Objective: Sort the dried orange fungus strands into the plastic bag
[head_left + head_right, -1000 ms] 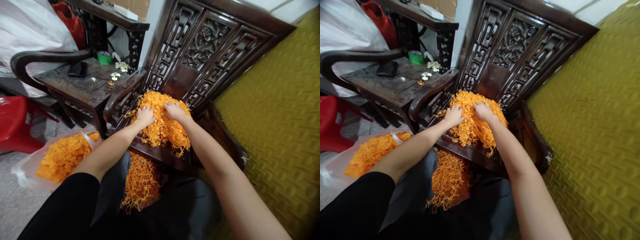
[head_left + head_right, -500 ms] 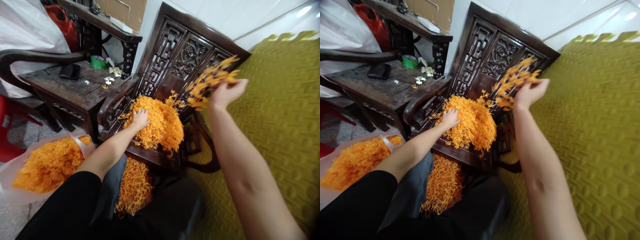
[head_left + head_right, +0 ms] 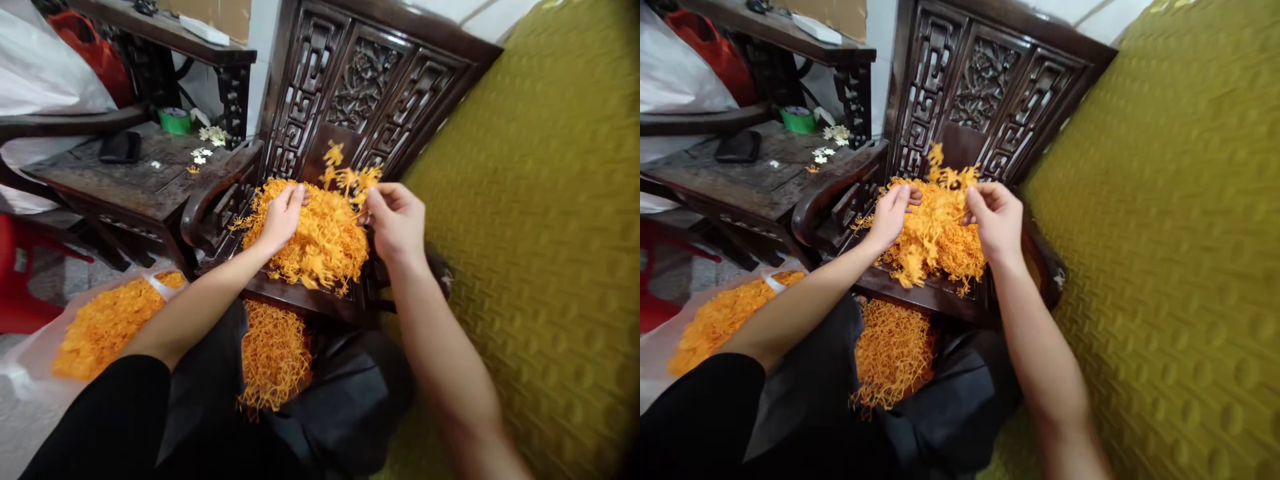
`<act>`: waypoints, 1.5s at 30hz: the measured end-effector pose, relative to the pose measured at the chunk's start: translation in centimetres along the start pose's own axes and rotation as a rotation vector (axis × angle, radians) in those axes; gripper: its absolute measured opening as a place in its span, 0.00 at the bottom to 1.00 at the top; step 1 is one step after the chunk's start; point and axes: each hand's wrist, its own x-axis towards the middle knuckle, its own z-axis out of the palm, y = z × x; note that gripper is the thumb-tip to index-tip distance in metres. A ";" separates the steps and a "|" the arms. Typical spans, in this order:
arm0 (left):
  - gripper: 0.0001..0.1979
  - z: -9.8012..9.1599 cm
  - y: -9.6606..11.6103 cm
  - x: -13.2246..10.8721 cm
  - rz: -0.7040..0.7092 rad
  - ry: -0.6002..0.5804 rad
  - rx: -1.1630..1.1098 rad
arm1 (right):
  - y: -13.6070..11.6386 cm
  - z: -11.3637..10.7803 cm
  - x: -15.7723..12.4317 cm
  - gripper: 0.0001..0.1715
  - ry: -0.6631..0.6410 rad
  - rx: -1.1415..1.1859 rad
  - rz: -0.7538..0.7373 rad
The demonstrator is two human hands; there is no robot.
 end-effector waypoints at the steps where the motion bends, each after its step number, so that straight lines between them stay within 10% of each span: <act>1: 0.25 0.1 0.4 -0.3 -0.042 0.011 -0.077 | 0.8 0.3 -1.2 0.16 -0.017 0.011 0.032; 8: 0.35 -1.5 2.1 -2.4 -0.015 -0.281 -0.009 | 4.7 0.9 -5.1 0.20 -0.080 -0.047 0.156; 19: 0.13 -2.2 2.4 -1.7 -0.114 -0.891 0.512 | 7.9 -0.7 -5.4 0.15 -0.128 -0.086 0.189; 24: 0.05 -2.3 2.5 -0.8 0.101 -0.806 0.602 | 8.1 -2.8 -4.9 0.11 -0.412 -0.205 0.202; 29: 0.05 -3.1 2.3 -0.2 -0.097 -0.731 0.507 | 7.8 -4.3 -5.0 0.13 -0.530 -0.577 -0.040; 37: 0.17 -2.9 1.6 -0.1 -0.373 -0.515 0.104 | 8.4 -5.2 -6.6 0.10 -0.306 -0.740 -0.076; 45: 0.20 -0.1 2.8 -2.1 -0.319 -0.603 0.040 | 5.9 0.0 -8.1 0.26 -0.227 -0.310 0.072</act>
